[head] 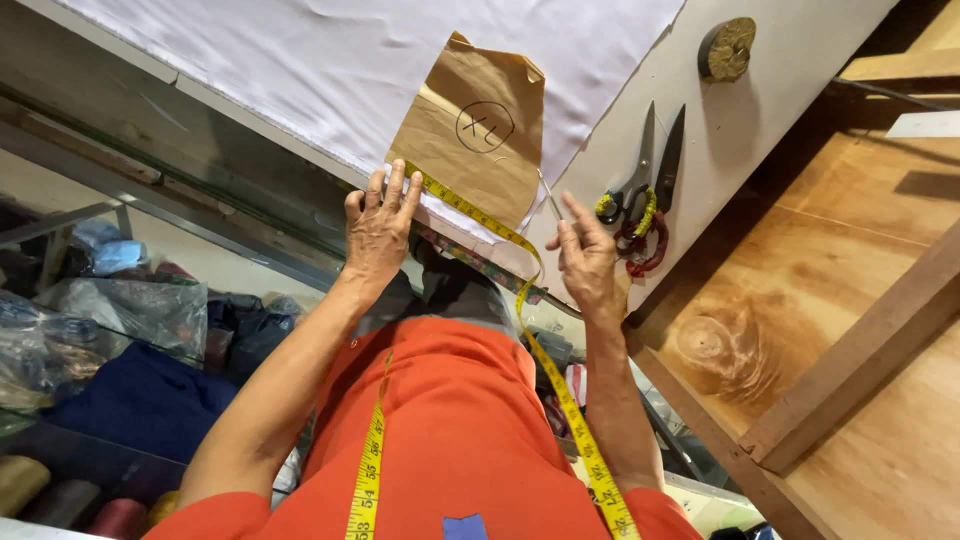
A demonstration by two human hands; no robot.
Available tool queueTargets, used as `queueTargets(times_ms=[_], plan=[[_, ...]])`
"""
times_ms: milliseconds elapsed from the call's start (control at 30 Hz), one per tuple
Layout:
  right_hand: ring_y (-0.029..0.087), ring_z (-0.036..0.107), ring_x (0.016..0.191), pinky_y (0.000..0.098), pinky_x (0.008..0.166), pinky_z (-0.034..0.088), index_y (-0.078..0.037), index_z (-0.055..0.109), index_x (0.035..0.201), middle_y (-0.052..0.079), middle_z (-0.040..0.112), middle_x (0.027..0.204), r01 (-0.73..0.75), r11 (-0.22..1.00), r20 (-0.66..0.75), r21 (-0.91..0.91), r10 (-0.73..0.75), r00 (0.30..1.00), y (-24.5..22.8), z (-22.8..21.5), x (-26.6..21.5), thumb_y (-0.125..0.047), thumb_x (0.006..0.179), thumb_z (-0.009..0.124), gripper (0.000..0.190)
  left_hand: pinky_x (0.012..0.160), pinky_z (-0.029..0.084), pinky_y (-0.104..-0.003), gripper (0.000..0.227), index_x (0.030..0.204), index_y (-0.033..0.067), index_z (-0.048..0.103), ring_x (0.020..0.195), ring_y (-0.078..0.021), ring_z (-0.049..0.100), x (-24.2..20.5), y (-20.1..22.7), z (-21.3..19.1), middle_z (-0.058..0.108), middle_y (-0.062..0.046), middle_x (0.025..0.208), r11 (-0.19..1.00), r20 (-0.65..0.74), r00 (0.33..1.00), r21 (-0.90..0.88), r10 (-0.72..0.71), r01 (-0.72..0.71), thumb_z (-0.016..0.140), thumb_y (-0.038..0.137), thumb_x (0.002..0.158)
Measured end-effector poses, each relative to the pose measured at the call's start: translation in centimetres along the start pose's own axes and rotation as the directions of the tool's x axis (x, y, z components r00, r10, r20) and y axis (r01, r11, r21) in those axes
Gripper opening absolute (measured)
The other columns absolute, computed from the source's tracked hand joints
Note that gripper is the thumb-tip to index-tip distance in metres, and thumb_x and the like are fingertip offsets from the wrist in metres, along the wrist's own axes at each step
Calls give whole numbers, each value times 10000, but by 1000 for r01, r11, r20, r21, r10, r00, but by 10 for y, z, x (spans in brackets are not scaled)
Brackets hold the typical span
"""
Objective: The person measures a brown paper pattern labeled 'XL' placed on a white fabric using a yellow tape measure and a pen. They mark measurements on the pattern and adjust the fabric and pattern on the table throughout the process.
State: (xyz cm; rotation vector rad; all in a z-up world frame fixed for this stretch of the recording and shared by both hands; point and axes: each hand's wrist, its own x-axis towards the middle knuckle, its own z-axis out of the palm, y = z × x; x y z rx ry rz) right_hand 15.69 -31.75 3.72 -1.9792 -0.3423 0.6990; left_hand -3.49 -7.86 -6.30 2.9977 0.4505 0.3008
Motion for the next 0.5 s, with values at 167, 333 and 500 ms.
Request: queueTargets(times_ms=[167,333,500], plan=[[114,638,507,186,405,490,-14,720,1158,154,717,731,15,944,-21,330,-9,1000,-10,-6,15,11,986,630,195,947,290,-477,722,1478,118,560,1333,-361,468,-1,1,0,488,-190,1544,1000,-20,1000,14,-4,4,699,-1,779],[272,703,641,333,518,597,181,618,1179,286,654,785,145,767,37,625,-215,976,-22,-3,34,127,860,702,334,947,296,-473,686,1463,141,577,1323,-345,488,-3,2,6,496,-171,1545,999,-48,999,39,-19,21,666,-10,799],[129,340,382,252,353,311,-18,552,700,53,354,525,10,520,102,854,-185,977,1,10,72,-282,1028,521,422,970,275,-479,662,1492,165,544,1341,-332,470,-5,1,7,469,-150,1572,998,-17,999,39,-45,46,594,8,851]])
